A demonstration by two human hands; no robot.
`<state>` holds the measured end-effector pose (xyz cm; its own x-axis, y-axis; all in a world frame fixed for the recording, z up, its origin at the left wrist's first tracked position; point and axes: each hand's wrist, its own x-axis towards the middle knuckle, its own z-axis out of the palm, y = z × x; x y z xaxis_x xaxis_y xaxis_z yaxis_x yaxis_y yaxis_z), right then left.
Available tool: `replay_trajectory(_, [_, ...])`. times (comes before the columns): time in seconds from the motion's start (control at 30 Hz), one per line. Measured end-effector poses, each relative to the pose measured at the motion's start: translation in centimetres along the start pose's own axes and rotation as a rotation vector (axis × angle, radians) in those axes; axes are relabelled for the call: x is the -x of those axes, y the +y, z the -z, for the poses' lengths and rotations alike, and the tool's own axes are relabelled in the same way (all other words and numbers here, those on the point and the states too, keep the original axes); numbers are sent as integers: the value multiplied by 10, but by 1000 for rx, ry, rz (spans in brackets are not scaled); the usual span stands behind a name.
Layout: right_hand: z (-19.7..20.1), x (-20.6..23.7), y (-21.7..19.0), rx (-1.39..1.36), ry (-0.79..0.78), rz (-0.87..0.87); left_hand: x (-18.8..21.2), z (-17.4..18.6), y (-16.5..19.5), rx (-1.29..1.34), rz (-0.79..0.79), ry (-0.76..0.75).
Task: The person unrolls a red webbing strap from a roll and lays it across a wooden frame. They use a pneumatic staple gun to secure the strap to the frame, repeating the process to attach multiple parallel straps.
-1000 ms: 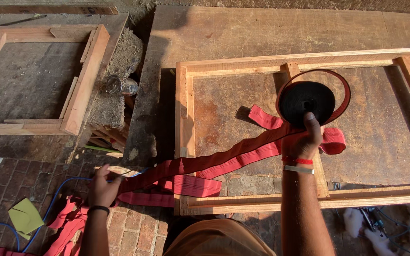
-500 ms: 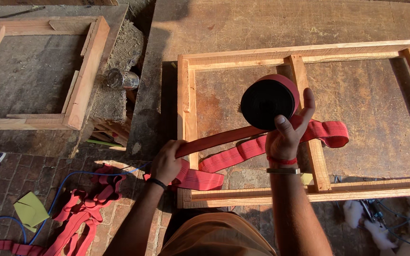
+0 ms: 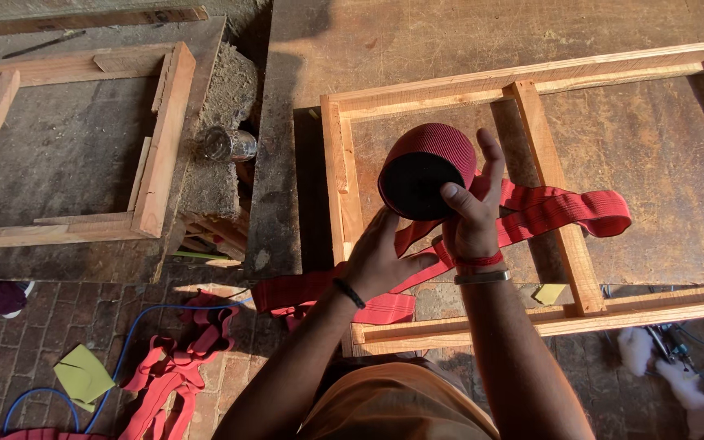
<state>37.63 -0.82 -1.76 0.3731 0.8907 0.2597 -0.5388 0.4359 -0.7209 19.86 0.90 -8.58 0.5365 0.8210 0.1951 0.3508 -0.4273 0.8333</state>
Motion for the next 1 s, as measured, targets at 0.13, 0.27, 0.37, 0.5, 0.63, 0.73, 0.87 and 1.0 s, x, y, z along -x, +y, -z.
replay_trajectory(0.13, [-13, 6, 8, 43, 6, 57, 37, 14, -20, -40, 44, 22])
replay_trajectory(0.27, [-8, 2, -1, 190, 28, 119, 141, 93, -104, -335, 384, 290])
replay_trajectory(0.37, [-10, -1, -3, 241, 60, 89, 199, 152, -149, -643, 868, -88])
replay_trajectory(0.5, [-31, 2, 5, 246, 51, 106, 163, 156, -137, -408, 602, -172])
replay_trajectory(0.63, [-64, 16, 23, 311, -32, -43, 62, 88, -65, 143, 120, -73])
replay_trajectory(0.73, [-73, 24, 27, 383, -54, 28, 26, 48, -21, 255, 1, -188])
replay_trajectory(0.87, [-47, 21, 10, 290, 31, 169, 54, 62, -45, -141, -29, -12])
replay_trajectory(1.0, [-3, 16, -18, 238, 162, 208, 113, 139, -141, -435, 335, 68])
